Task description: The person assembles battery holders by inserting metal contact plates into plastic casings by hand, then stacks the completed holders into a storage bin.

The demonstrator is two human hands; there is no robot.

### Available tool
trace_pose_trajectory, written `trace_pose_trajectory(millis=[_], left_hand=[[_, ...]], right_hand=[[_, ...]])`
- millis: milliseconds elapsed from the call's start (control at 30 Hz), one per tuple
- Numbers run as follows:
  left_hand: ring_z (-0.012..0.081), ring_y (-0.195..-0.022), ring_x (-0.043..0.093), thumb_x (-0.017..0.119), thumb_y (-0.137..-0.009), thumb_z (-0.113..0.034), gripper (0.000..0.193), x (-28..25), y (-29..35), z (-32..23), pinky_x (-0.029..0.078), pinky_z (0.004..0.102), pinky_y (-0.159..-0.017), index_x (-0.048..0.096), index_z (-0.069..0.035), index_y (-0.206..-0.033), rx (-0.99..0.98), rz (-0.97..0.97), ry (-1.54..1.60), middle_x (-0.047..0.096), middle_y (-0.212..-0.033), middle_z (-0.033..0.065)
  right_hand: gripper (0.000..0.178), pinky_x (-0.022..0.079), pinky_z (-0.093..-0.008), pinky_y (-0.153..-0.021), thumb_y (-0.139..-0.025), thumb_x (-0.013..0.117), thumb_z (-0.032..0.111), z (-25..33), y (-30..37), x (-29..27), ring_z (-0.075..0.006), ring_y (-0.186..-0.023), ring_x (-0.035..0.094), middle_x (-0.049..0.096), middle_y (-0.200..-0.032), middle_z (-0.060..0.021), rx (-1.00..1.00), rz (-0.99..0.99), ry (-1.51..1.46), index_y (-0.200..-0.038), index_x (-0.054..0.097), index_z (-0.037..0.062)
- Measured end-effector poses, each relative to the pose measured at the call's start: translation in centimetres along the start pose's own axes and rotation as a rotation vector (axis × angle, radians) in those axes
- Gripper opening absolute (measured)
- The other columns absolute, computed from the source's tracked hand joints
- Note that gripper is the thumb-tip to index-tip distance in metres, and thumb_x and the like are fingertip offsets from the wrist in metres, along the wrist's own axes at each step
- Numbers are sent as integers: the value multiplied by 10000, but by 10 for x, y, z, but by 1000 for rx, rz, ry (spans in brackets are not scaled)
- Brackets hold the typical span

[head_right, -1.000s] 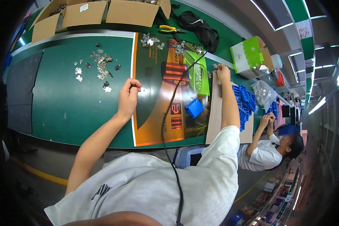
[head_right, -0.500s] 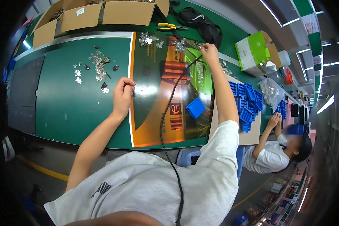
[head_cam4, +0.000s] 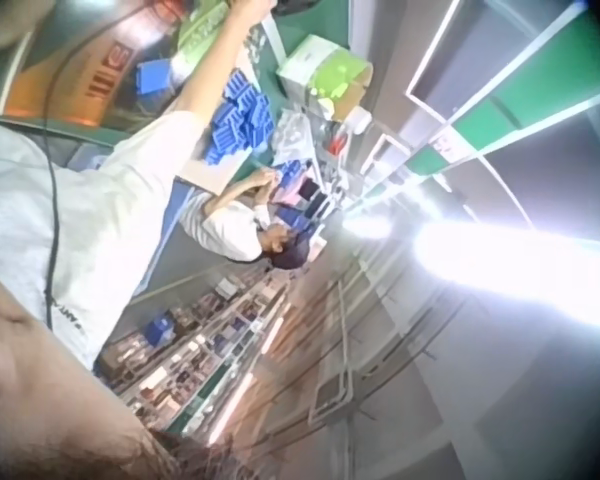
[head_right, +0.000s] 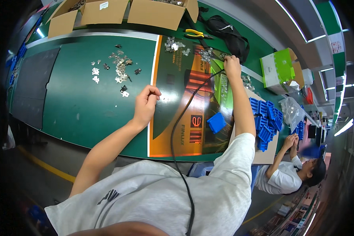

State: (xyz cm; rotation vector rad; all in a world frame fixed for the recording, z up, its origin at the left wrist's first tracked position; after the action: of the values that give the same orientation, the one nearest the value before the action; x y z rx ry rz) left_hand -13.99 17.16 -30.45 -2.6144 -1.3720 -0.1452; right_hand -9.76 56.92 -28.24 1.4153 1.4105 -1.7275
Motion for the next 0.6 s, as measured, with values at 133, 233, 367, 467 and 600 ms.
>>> trace_pose_trajectory(millis=[133, 233, 367, 467, 600], left_hand=[[101, -724, 497, 404, -856, -15, 138, -3, 2, -2, 414, 252, -654, 541, -14, -876, -49, 1, 27, 538, -771, 38], [95, -722, 491, 397, -868, -24, 143, 4, 0, 1, 413, 249, -651, 538, -14, -891, -47, 28, 50, 534, -774, 35], [95, -711, 504, 393, -871, -24, 156, 0, -2, 11, 417, 247, -639, 548, -17, -871, -108, -1, 11, 537, -754, 31], [94, -708, 512, 410, -857, -4, 141, -7, -4, 4, 414, 233, -636, 550, -15, -863, -58, -56, 30, 539, -746, 28], [79, -737, 479, 392, -858, 1, 150, 0, -1, -4, 393, 217, -654, 540, -19, -867, -57, -6, 102, 518, -777, 17]], right_hand=[[170, 479, -428, -801, -805, 571, 117, -7, -4, 3, -338, -881, 583, 621, -916, -154, 12, -14, -81, -903, 694, 53], [174, 484, -437, -781, -792, 574, 103, -23, -2, -2, -370, -842, 593, 620, -901, -184, 26, -41, -137, -909, 687, 39], [326, 493, -373, -755, -806, 644, 191, -27, 21, -32, -294, -851, 627, 628, -916, -197, 260, -26, -440, -1054, 613, -19], [511, 486, -357, -801, -825, 662, 275, 11, 78, -63, -268, -913, 618, 629, -986, -184, 294, 126, -619, -1181, 514, -61], [654, 398, -399, -970, -747, 747, 305, 84, 197, -114, -360, -1106, 522, 549, -1163, -233, 307, 241, -489, -1227, 473, -44]])
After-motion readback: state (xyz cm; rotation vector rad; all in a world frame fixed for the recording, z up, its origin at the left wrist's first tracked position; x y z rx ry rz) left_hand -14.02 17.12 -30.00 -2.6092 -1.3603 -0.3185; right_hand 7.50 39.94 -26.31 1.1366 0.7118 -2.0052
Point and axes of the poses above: each hand's wrist, its own y-axis away from the middle knuckle, its own x-axis out of the palm, z = x × y, the point moved 9 cm from there along -y, towards the middle knuckle
